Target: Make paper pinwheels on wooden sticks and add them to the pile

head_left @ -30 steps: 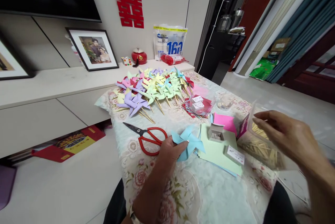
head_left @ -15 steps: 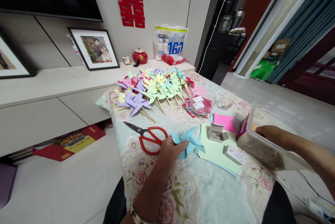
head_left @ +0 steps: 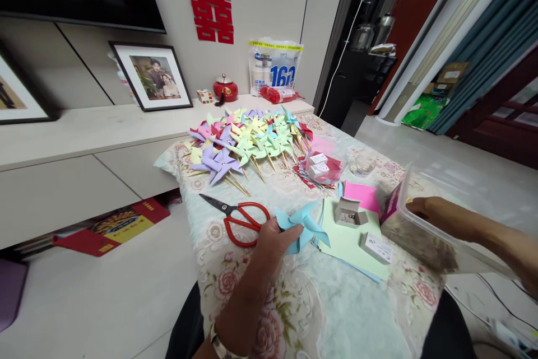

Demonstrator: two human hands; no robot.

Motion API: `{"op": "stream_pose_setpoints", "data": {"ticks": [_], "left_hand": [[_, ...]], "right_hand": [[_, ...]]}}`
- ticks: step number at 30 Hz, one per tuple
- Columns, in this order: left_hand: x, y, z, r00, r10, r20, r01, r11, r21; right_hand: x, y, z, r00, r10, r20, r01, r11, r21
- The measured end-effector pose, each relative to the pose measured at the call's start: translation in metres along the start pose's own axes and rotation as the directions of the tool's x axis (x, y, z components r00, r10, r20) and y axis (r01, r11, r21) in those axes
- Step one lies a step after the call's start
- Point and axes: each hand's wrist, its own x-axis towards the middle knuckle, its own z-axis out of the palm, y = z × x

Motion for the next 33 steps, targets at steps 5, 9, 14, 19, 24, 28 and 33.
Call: {"op": "stream_pose_setpoints", "data": {"ticks": [5, 9, 14, 19, 24, 28, 33], "left_hand": [[-0.002, 0.002, 0.000, 1.000, 0.005, 0.000, -0.005, 1.000, -0.022], [-0.007, 0.006, 0.001, 0.999, 0.006, 0.044, -0.004, 0.999, -0.049], [-0.009, 0.010, 0.004, 0.999, 0.022, 0.050, -0.016, 0.995, -0.103], [-0.013, 0.018, 0.007, 0.989, 0.089, 0.117, -0.060, 0.971, -0.233], [-0.019, 0.025, 0.006, 0.969, 0.131, 0.209, -0.071, 0.960, -0.271], [-0.022, 0.025, 0.008, 0.973, 0.132, 0.188, -0.078, 0.960, -0.268], [-0.022, 0.022, 0.012, 0.976, 0.175, 0.133, -0.155, 0.977, -0.144]], "right_hand": [[-0.006, 0.004, -0.019, 1.000, 0.004, 0.006, -0.004, 1.000, 0.027], [-0.023, -0.006, -0.041, 0.982, 0.004, -0.188, -0.006, 1.000, -0.014], [-0.049, -0.076, -0.057, 0.791, -0.004, -0.611, 0.160, 0.967, 0.200], [-0.026, -0.164, -0.021, 0.962, -0.042, -0.269, 0.253, 0.504, 0.826], [0.029, -0.203, 0.034, 0.979, -0.157, -0.132, 0.170, 0.266, 0.949], [0.045, -0.215, 0.061, 0.978, -0.200, -0.054, 0.083, 0.139, 0.987], [0.041, -0.210, 0.076, 0.995, -0.091, -0.036, 0.035, -0.011, 0.999]]}}
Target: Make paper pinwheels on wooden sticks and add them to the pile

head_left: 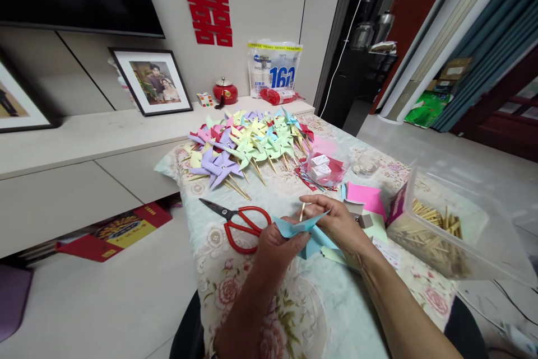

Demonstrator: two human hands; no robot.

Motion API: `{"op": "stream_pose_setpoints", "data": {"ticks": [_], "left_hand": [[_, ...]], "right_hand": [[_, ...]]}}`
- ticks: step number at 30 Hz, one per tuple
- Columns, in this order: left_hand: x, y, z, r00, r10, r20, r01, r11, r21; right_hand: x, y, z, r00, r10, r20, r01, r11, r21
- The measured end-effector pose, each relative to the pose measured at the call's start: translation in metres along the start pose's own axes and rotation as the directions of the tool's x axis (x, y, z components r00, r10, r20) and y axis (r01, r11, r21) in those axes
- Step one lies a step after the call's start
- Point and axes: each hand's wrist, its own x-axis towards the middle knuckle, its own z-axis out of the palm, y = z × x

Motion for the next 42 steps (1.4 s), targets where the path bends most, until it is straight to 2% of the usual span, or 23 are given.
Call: {"op": "stream_pose_setpoints", "data": {"ticks": [2, 6, 9, 15, 21, 25, 27, 29, 31, 33, 35, 38, 42], "left_hand": [[0.001, -0.002, 0.000, 0.997, 0.038, -0.062, -0.032, 0.995, 0.092], [0.005, -0.007, -0.004, 0.978, 0.140, -0.154, -0.101, 0.966, 0.237], [0.006, -0.009, -0.007, 0.968, 0.202, -0.148, -0.144, 0.933, 0.328], [0.006, -0.015, -0.009, 0.960, 0.253, -0.118, -0.175, 0.875, 0.452], [0.006, -0.017, -0.008, 0.972, 0.211, -0.104, -0.159, 0.915, 0.370], [0.002, -0.005, -0.004, 0.984, 0.161, -0.073, -0.147, 0.975, 0.169], [0.001, 0.002, -0.004, 0.982, 0.176, -0.075, -0.174, 0.984, 0.029], [0.000, 0.009, -0.004, 0.979, 0.190, -0.080, -0.196, 0.977, -0.079], [0.000, 0.012, -0.005, 0.979, 0.185, -0.081, -0.196, 0.969, -0.149], [0.000, 0.013, -0.005, 0.981, 0.179, -0.070, -0.189, 0.965, -0.181], [0.000, 0.013, -0.005, 0.981, 0.191, -0.043, -0.195, 0.964, -0.180], [-0.001, 0.011, -0.004, 0.978, 0.208, 0.002, -0.206, 0.968, -0.146], [-0.002, 0.010, -0.002, 0.968, 0.245, 0.052, -0.237, 0.962, -0.136]], "right_hand": [[-0.003, 0.000, -0.008, 0.999, -0.042, -0.014, 0.042, 0.999, 0.014], [-0.011, -0.004, -0.018, 0.982, -0.126, 0.141, 0.135, 0.989, -0.057], [-0.015, -0.006, -0.015, 0.972, -0.110, 0.207, 0.149, 0.972, -0.181], [-0.015, -0.002, -0.007, 0.976, -0.147, 0.160, 0.194, 0.920, -0.339], [-0.014, -0.003, -0.009, 0.962, -0.254, 0.105, 0.274, 0.889, -0.367], [-0.013, -0.005, -0.016, 0.964, -0.254, 0.081, 0.266, 0.940, -0.215], [-0.013, -0.005, -0.020, 0.958, -0.243, 0.150, 0.258, 0.962, -0.091], [-0.014, -0.006, -0.021, 0.925, -0.236, 0.297, 0.249, 0.968, -0.006], [-0.016, -0.007, -0.020, 0.867, -0.214, 0.449, 0.240, 0.971, -0.001], [-0.018, -0.009, -0.016, 0.825, -0.172, 0.538, 0.234, 0.971, -0.047], [-0.021, -0.010, -0.013, 0.812, -0.103, 0.575, 0.198, 0.975, -0.105], [-0.023, -0.009, -0.011, 0.822, 0.001, 0.570, 0.109, 0.981, -0.158], [-0.023, -0.004, -0.012, 0.833, 0.037, 0.552, 0.051, 0.988, -0.143]]}}
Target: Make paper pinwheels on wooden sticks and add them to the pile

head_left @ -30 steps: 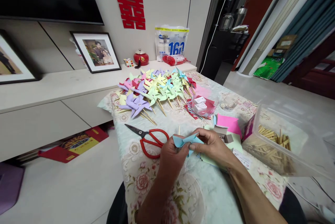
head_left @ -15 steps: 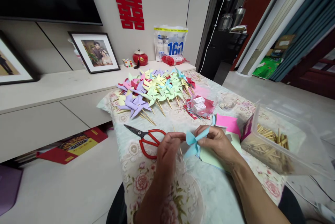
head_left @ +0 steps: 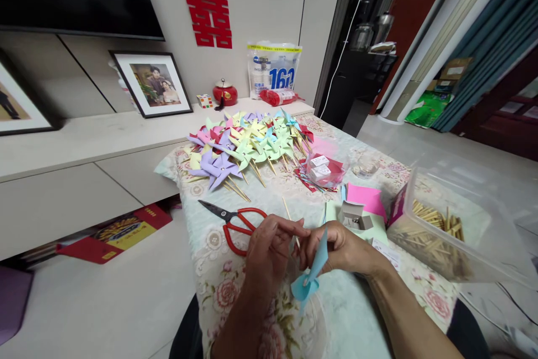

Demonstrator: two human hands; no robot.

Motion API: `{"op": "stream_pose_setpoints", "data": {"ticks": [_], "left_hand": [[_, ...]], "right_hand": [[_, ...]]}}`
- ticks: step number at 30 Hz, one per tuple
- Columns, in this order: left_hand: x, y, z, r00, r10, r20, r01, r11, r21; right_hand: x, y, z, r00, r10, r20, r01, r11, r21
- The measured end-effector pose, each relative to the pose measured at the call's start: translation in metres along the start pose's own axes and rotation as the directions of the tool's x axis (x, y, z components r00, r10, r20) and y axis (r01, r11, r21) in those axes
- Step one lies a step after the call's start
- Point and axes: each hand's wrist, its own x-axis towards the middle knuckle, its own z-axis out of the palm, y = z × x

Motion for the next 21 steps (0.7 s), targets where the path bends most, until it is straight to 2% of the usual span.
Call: {"op": "stream_pose_setpoints", "data": {"ticks": [4, 7, 10, 13, 16, 21], "left_hand": [[0.002, 0.002, -0.003, 1.000, 0.017, -0.009, -0.018, 0.998, -0.065], [0.005, 0.001, -0.007, 0.982, 0.026, -0.188, -0.045, 0.994, -0.099], [0.006, -0.003, -0.008, 0.944, -0.029, -0.328, 0.011, 0.998, -0.055], [0.006, -0.006, -0.005, 0.947, -0.073, -0.312, 0.084, 0.996, 0.023], [0.004, -0.006, -0.003, 0.948, -0.085, -0.307, 0.107, 0.993, 0.053], [0.004, -0.002, -0.004, 0.942, -0.136, -0.308, 0.143, 0.990, 0.001]], "right_hand": [[0.001, 0.000, 0.002, 0.998, -0.057, -0.020, 0.058, 0.998, 0.017], [0.002, -0.001, 0.002, 0.994, -0.104, -0.013, 0.104, 0.994, 0.014], [0.002, -0.001, 0.004, 0.998, -0.051, 0.037, 0.051, 0.999, 0.000], [0.003, 0.001, 0.007, 0.996, 0.026, 0.088, -0.024, 1.000, -0.019], [0.005, 0.003, 0.011, 0.992, 0.037, 0.117, -0.035, 0.999, -0.020], [0.004, 0.001, 0.005, 0.979, -0.126, 0.160, 0.145, 0.983, -0.110]]}}
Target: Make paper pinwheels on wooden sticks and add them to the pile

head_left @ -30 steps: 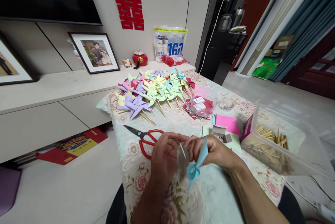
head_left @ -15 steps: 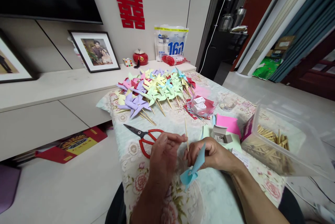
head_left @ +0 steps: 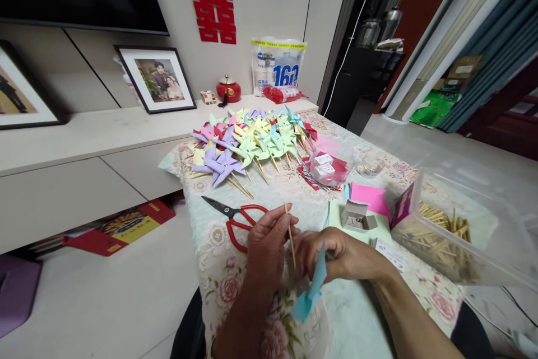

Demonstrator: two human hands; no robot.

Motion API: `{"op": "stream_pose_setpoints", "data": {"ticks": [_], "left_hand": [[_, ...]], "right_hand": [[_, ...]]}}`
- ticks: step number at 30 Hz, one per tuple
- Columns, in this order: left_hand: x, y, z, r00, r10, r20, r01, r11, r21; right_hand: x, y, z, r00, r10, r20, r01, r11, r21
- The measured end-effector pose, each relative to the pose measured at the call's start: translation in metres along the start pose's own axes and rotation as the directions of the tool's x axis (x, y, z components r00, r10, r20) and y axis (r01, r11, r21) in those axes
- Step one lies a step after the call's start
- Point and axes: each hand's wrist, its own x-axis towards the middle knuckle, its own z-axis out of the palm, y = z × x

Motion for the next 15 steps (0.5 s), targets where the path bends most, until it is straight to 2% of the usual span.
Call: {"op": "stream_pose_setpoints", "data": {"ticks": [3, 7, 10, 15], "left_hand": [[-0.0002, 0.0004, 0.0005, 0.999, -0.010, 0.047, 0.012, 1.000, -0.027], [-0.0013, -0.0020, 0.0018, 0.996, -0.039, 0.077, 0.039, 0.999, 0.003], [-0.0024, -0.0044, 0.0015, 0.995, -0.057, 0.080, 0.055, 0.998, 0.033], [-0.0019, -0.0091, -0.0026, 0.994, 0.019, 0.109, -0.031, 0.993, 0.112]], "right_hand": [[-0.0060, 0.0001, -0.0068, 0.996, -0.059, -0.062, 0.060, 0.998, 0.020], [-0.0090, 0.0006, -0.0087, 0.950, -0.158, -0.270, 0.177, 0.983, 0.049], [-0.0063, -0.0006, -0.0059, 0.897, -0.240, -0.372, 0.226, 0.971, -0.082], [-0.0027, -0.0057, -0.0040, 0.819, -0.399, -0.413, 0.261, 0.899, -0.351]]}}
